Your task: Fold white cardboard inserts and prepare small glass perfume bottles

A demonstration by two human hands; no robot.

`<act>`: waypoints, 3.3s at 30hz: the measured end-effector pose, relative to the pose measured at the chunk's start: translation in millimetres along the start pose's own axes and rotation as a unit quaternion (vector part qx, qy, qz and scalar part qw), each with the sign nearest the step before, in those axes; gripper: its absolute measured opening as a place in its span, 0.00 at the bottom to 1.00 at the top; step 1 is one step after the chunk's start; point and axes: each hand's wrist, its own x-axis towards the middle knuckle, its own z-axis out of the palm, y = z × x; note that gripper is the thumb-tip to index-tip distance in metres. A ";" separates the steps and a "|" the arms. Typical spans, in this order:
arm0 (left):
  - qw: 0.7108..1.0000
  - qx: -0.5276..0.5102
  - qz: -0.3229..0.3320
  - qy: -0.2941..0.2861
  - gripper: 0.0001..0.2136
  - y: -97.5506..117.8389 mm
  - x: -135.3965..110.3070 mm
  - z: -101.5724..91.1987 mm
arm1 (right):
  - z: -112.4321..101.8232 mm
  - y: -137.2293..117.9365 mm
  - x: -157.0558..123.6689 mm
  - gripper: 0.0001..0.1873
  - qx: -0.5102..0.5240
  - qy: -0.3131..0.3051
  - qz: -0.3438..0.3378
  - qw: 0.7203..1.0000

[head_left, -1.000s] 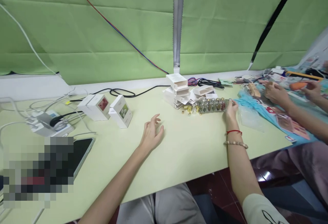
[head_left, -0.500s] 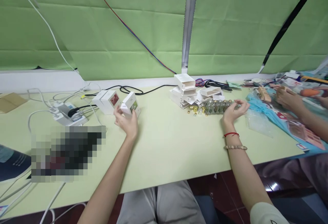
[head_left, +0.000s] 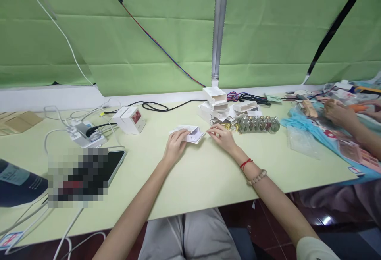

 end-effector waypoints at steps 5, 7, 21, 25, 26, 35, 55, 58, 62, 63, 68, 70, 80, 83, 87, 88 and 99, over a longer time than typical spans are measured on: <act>0.999 0.016 0.044 0.016 0.16 4.2 2.8 -0.4 | 4.3 2.4 -2.0 0.12 0.026 -0.043 -0.002 0.999; 0.997 0.027 0.073 0.006 0.16 8.6 4.8 0.2 | 6.5 -0.9 -1.8 0.12 0.030 -0.047 -0.002 0.998; 1.000 0.007 0.017 0.005 0.14 15.7 5.5 3.2 | 10.9 -17.4 -4.5 0.20 0.084 -0.147 0.025 0.985; 0.999 -0.002 0.031 -0.007 0.14 14.6 7.0 1.1 | 17.8 -15.1 -5.1 0.13 0.054 -0.127 0.005 0.990; 0.999 0.002 0.035 -0.008 0.14 14.1 7.8 0.3 | 18.5 -13.4 -4.7 0.13 0.050 -0.118 -0.001 0.992; 0.997 0.046 -0.052 0.018 0.14 15.4 13.7 -3.0 | 11.3 -15.2 0.6 0.10 0.002 0.035 -0.062 0.997; 0.861 -0.139 -0.467 0.143 0.17 -19.2 11.0 -19.0 | -46.6 20.0 18.2 0.23 0.212 0.386 0.319 0.839; 0.880 -0.121 -0.454 0.076 0.19 -15.7 10.2 -16.6 | -46.5 32.0 16.1 0.26 0.228 0.361 0.324 0.844; 0.901 -0.089 -0.425 0.006 0.20 -13.3 7.5 -15.8 | -46.8 41.9 15.7 0.32 0.255 0.309 0.339 0.851; 0.906 -0.085 -0.414 -0.009 0.20 -12.0 7.1 -16.2 | -47.0 42.8 16.1 0.36 0.269 0.295 0.339 0.852; 0.923 -0.055 -0.374 -0.065 0.19 -2.1 6.9 -17.2 | -46.2 41.6 16.5 0.51 0.323 0.229 0.340 0.853; 0.925 -0.042 -0.370 -0.078 0.20 1.2 6.6 -15.7 | -44.6 38.9 15.5 0.51 0.313 0.218 0.341 0.859; 0.934 -0.063 -0.351 -0.025 0.20 5.8 7.7 -4.1 | -40.8 23.2 12.4 0.18 0.163 0.302 0.290 0.894; 0.939 -0.033 -0.332 -0.079 0.21 7.9 14.1 3.2 | -39.6 21.9 12.2 0.15 0.150 0.277 0.273 0.909; 0.960 0.021 -0.246 -0.129 0.28 12.8 22.4 20.2 | -37.9 21.1 11.4 0.14 0.141 0.254 0.258 0.921; 0.966 0.027 -0.224 -0.129 0.30 13.9 23.7 25.0 | -37.7 20.9 11.2 0.13 0.133 0.249 0.257 0.924; 0.966 0.062 -0.249 -0.015 0.19 -31.0 7.9 18.3 | -32.8 18.7 0.4 0.11 0.043 0.157 0.224 0.961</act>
